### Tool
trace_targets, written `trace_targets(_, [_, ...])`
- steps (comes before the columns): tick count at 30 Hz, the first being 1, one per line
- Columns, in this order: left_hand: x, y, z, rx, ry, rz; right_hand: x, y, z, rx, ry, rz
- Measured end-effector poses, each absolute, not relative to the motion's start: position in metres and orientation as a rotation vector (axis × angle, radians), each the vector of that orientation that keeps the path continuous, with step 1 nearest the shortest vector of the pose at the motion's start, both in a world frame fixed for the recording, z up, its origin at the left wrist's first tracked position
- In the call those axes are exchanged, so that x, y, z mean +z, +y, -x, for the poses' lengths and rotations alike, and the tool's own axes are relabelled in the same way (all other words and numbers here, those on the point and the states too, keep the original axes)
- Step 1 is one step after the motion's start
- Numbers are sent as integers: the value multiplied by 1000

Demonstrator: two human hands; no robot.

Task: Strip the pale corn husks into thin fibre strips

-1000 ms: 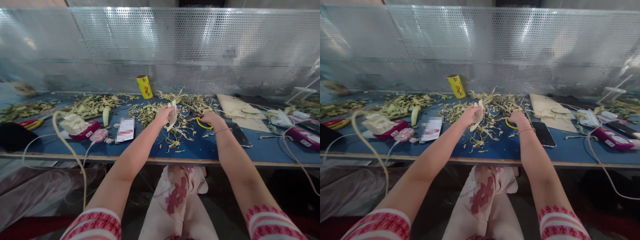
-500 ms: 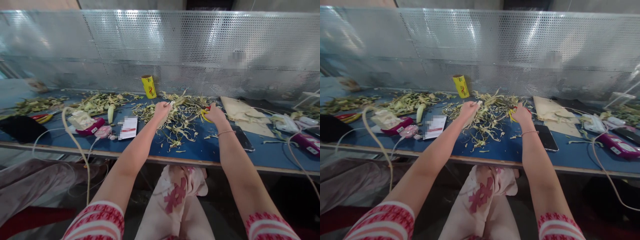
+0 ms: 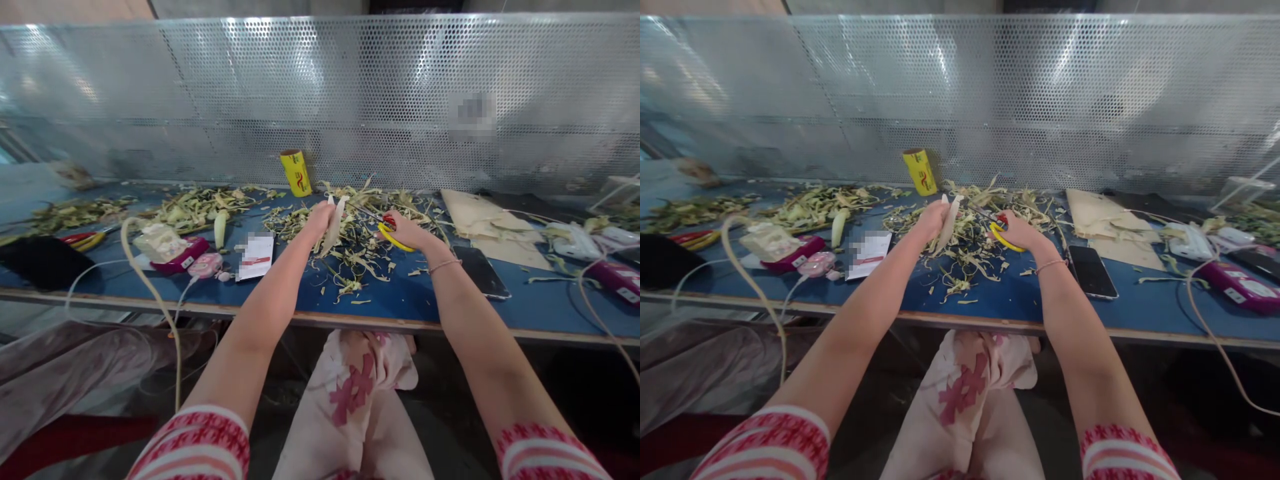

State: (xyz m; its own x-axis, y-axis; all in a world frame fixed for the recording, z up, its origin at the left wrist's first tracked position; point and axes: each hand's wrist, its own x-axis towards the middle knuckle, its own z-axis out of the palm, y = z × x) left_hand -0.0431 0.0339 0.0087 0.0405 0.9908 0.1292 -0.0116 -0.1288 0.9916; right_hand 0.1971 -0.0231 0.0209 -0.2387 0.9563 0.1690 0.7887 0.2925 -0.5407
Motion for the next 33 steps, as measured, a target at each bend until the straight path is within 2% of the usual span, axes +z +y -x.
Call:
trace_targets(17, [18,14,43,984,1016,-1307,27,-32,-191,515,-2246,1516])
trace_targets(26, [20,17,48,979,1039,-1280,39,-41,-186,531,-2224,1546])
trace_targets(33, [21,19,50,1002,1040,-1276,32,-30,-194,545,-2166,1480])
